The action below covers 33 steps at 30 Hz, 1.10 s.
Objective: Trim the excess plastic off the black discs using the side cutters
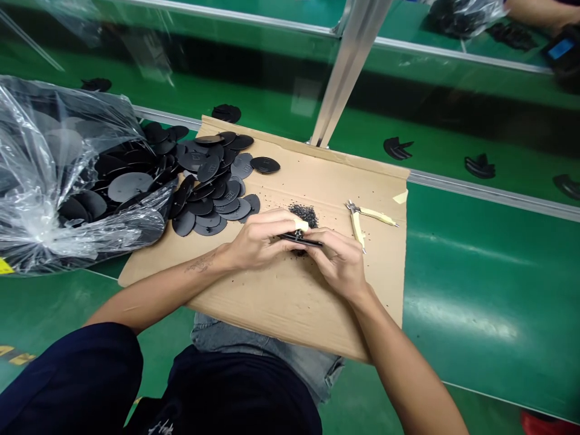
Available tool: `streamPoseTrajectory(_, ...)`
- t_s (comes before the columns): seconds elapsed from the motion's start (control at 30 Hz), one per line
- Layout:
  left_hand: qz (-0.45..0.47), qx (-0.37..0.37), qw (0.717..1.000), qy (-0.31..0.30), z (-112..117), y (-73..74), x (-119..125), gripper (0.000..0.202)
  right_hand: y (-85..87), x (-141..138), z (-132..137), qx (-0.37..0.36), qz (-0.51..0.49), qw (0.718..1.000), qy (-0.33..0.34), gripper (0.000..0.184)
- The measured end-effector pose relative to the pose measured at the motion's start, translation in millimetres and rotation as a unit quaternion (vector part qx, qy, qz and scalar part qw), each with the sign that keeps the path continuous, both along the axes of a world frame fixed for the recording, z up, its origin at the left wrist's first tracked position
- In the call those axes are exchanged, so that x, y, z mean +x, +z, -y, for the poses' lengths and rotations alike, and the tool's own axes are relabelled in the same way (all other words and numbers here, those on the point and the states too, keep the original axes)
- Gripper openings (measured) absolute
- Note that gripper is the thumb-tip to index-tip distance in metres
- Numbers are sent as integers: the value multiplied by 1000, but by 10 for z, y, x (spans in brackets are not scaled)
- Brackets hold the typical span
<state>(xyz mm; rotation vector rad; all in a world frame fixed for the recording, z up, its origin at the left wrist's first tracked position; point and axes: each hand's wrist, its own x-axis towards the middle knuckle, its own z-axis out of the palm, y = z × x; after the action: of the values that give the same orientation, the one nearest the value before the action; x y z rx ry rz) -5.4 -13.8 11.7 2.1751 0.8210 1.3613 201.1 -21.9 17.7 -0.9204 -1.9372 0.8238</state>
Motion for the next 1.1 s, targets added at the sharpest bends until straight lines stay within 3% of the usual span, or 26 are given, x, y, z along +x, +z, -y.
streamPoseTrajectory(0.23, 1, 18, 1000, -15, -4, -6, 12, 23, -26, 8, -21, 62, 1, 998, 3, 9)
streamPoseTrajectory(0.4, 21, 31, 999, 2, 11, -18, 7, 22, -23, 10, -21, 61, -3, 998, 13, 14)
streamPoseTrajectory(0.63, -3, 32, 999, -19, -8, -19, 8, 22, -5, 12, -44, 82, 3, 997, 12, 10)
streamPoseTrajectory(0.9, 36, 40, 999, 0, 26, -15, 38, 19, 18, 0, -27, 49, -13, 998, 22, 10)
streamPoseTrajectory(1.1, 38, -22, 999, -17, 26, 8, 53, 26, 19, 1, -39, 0, -46, 999, 22, 7)
